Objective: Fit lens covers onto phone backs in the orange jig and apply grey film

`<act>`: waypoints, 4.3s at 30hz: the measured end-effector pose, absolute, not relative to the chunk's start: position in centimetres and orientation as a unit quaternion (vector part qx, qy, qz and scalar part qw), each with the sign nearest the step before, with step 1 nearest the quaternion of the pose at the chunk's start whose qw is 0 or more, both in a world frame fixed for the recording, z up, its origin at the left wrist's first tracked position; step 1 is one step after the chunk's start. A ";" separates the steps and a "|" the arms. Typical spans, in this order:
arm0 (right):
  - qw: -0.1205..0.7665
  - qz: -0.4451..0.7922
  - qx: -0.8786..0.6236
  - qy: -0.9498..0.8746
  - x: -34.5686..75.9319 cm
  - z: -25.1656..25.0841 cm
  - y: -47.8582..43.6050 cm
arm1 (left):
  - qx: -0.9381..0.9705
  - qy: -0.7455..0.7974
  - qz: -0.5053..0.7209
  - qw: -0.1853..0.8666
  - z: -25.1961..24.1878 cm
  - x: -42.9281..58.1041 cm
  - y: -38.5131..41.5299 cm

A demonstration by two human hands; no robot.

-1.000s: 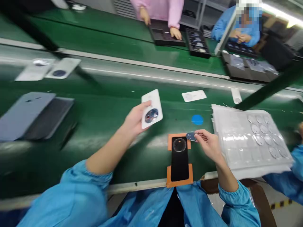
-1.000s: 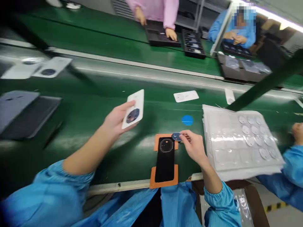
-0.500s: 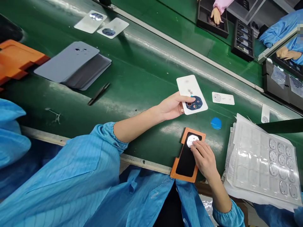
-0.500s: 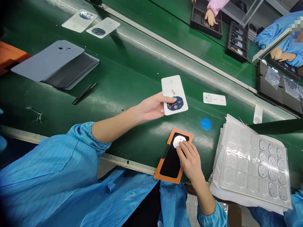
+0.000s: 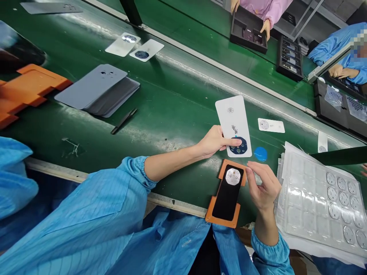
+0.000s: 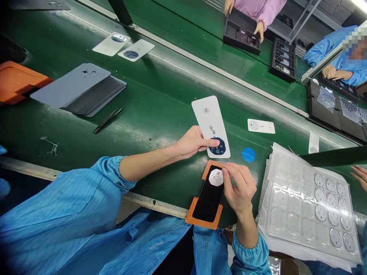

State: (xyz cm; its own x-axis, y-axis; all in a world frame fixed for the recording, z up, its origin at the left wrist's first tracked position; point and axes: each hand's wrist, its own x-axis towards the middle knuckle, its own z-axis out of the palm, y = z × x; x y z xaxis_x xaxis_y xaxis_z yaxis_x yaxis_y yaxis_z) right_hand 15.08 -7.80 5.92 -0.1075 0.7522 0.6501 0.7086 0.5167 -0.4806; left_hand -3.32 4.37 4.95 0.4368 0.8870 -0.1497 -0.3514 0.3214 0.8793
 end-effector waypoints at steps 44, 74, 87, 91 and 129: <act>0.536 0.140 -0.610 -0.567 14.5 1.9 -5.7 | 0.791 0.144 0.432 0.408 -0.4 -1.5 -0.1; 0.574 0.196 -0.598 -0.525 14.0 2.3 -5.7 | 0.869 0.156 0.376 0.280 -0.7 -1.7 -1.0; 0.432 0.151 -0.805 -0.379 22.1 -0.1 -2.9 | 0.391 0.377 0.482 0.687 2.6 -2.2 4.1; 0.505 0.126 -0.718 -0.462 18.5 1.1 -3.6 | 0.497 0.368 0.457 0.639 1.9 -2.1 2.9; 0.530 0.230 -0.730 -0.365 19.2 0.8 -3.5 | 0.381 0.318 0.369 0.786 1.3 -1.3 3.1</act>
State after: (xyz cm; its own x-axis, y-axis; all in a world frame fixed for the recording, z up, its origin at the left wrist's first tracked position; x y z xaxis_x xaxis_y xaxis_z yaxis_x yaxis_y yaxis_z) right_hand 19.22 -3.53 0.77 0.6275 0.7769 0.0521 0.2905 -0.1715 -0.9414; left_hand -1.31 3.11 1.27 0.5259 0.8221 -0.2181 -0.3380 0.4373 0.8334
